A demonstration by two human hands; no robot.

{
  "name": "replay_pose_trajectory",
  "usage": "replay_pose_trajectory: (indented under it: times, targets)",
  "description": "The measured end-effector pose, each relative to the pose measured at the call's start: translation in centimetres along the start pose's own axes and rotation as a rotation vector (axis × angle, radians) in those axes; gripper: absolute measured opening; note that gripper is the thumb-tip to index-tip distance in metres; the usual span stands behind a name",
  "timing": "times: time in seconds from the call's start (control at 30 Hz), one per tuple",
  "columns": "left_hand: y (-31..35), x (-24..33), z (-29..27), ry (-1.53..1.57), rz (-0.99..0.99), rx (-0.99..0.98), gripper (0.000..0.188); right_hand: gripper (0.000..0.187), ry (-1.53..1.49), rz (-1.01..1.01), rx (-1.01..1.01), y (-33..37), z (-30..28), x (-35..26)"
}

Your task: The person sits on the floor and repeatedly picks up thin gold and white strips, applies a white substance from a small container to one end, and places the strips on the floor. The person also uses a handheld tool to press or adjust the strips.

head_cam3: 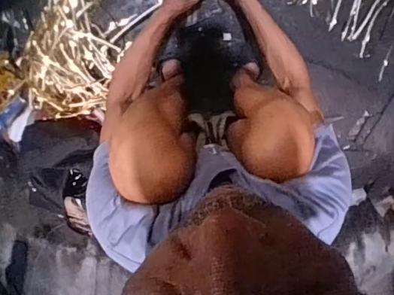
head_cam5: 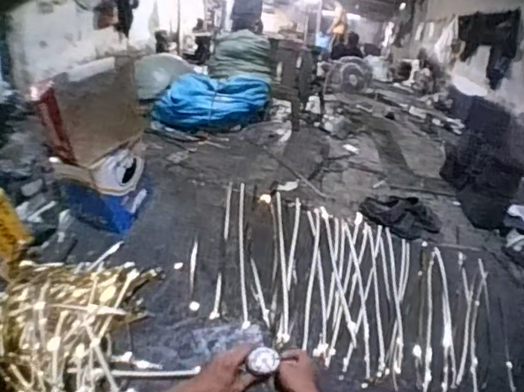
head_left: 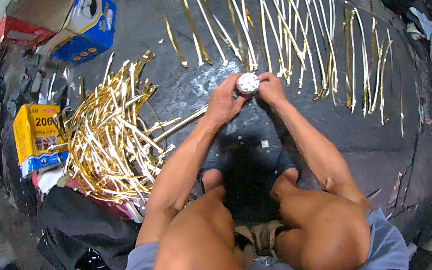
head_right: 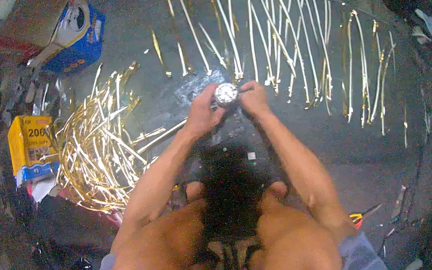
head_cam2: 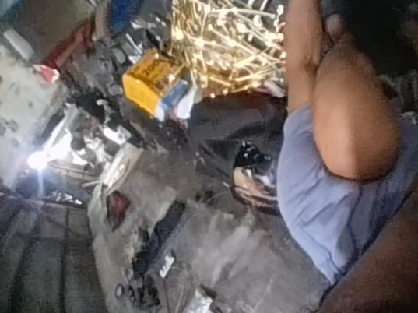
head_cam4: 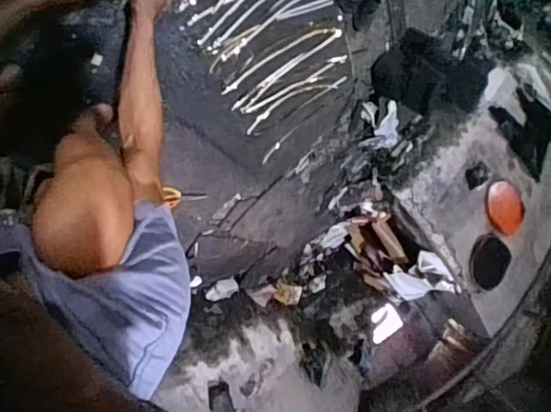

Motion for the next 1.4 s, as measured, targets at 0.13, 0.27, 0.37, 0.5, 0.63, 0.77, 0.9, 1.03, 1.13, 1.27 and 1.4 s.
replay_pose_trajectory:
  times: [0.13, 0.27, 0.37, 0.5, 0.63, 0.77, 0.9, 1.03, 1.13, 1.27, 1.4]
  targets:
    - [1.4, -0.5, -2.1, -0.126, 0.026, 0.022, 0.051, 0.016, -0.334, 0.389, 0.001, 3.8, -2.0, -6.3]
    - [0.9, 0.2, -3.0, -0.106, 0.065, 0.054, 0.045, 0.029, -0.723, 0.324, 0.001, 5.8, -13.3, -18.3]
    - [1.0, -0.1, -3.8, -0.107, 0.065, 0.053, 0.047, 0.012, -1.166, 0.204, -0.174, 7.3, -22.5, -24.6]
    - [0.4, 0.2, -2.7, -0.133, 0.103, 0.027, 0.05, 0.03, -1.304, -0.094, -0.328, 8.0, -34.2, -30.2]
    - [0.3, -0.4, -2.5, -0.105, -0.029, -0.052, 0.062, 0.032, -1.021, -0.377, -0.1, 4.5, -38.0, -35.8]
    - [3.8, -4.4, -7.7, -0.482, -0.182, 0.02, 0.07, 0.014, -0.813, -0.539, -0.114, -2.9, -33.3, -40.5]
    - [8.8, -7.5, -14.6, -1.001, -0.211, -0.01, 0.064, 0.006, -0.82, -0.441, 0.281, -13.1, -35.9, -38.8]
    - [10.6, -8.3, -17.7, -1.144, -0.174, -0.048, 0.053, 0.007, -0.9, -0.524, 0.4, -14.6, -40.0, -32.3]
    - [12.0, -9.6, -20.7, -1.164, -0.115, 0.029, 0.036, 0.016, -0.876, -0.345, 0.689, -11.3, -36.1, -25.2]
    - [11.6, -10.1, -21.9, -1.117, -0.228, -0.046, 0.024, 0.015, -0.672, 0.022, 0.73, -8.0, -28.3, -9.6]
    - [10.5, -8.9, -22.1, -0.99, -0.203, 0.132, 0.016, 0.025, -0.236, 0.093, 0.79, -4.5, -24.1, 2.8]
Point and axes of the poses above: each hand's wrist, its own y-axis away from the middle knuckle, its own z-axis out of the palm, x = y × z, the point moved 9 cm from there along -y, towards the middle knuckle, and after that the axes turned 13 degrees about x, right-handed, at the moved point
